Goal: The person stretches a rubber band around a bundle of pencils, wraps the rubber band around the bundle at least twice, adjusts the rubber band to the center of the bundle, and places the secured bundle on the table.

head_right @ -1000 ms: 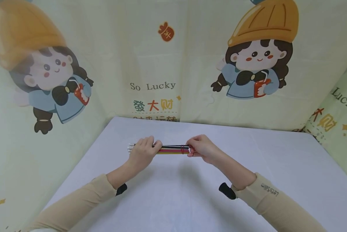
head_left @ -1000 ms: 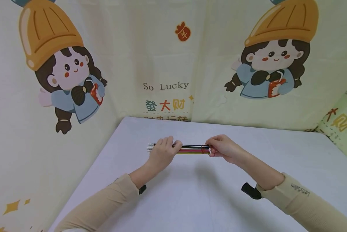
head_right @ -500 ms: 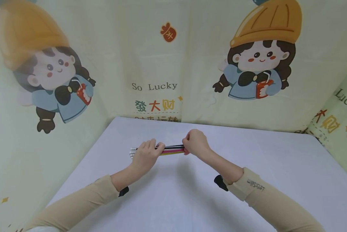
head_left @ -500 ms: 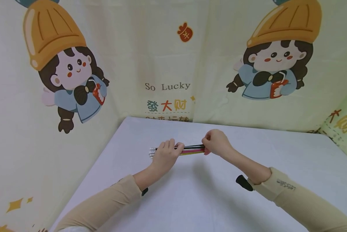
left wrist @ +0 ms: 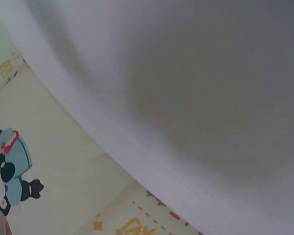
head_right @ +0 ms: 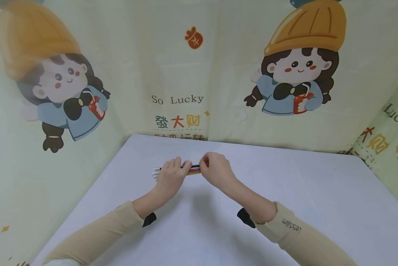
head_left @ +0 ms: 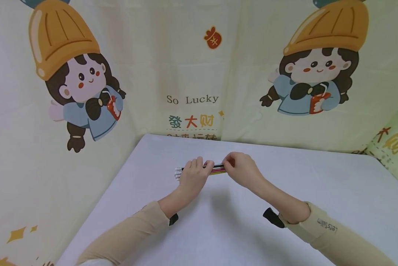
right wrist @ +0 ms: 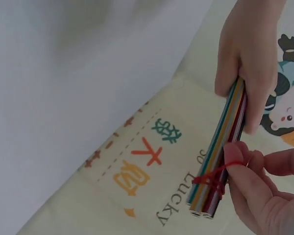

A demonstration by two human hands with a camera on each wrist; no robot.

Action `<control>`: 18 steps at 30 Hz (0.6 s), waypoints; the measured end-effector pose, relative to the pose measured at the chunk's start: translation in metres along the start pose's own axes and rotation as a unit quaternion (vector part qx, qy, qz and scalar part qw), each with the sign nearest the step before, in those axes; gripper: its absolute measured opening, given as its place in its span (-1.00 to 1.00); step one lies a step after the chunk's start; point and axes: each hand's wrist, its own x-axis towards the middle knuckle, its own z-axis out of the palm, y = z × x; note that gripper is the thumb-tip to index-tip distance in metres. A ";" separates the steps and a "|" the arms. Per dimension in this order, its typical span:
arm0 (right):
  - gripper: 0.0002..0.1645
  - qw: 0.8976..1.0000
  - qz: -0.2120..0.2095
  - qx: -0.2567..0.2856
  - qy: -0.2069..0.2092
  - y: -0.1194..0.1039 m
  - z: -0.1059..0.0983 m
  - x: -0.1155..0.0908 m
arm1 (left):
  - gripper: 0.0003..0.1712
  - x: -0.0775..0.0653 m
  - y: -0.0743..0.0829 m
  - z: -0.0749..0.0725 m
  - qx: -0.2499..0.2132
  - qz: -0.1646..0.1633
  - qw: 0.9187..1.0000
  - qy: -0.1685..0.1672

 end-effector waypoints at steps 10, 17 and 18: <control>-0.70 0.969 -0.218 -0.090 0.077 -0.004 0.019 -0.045 | -0.70 0.006 -0.007 0.005 -0.016 -0.052 0.998 0.035; -0.70 0.927 -0.303 -0.160 0.152 0.008 0.021 -0.044 | -0.74 0.006 -0.007 0.004 -0.030 -0.048 0.998 0.022; -0.67 0.918 -0.307 -0.184 0.172 0.013 0.018 -0.039 | -0.75 0.006 -0.007 0.004 -0.031 -0.045 0.998 0.020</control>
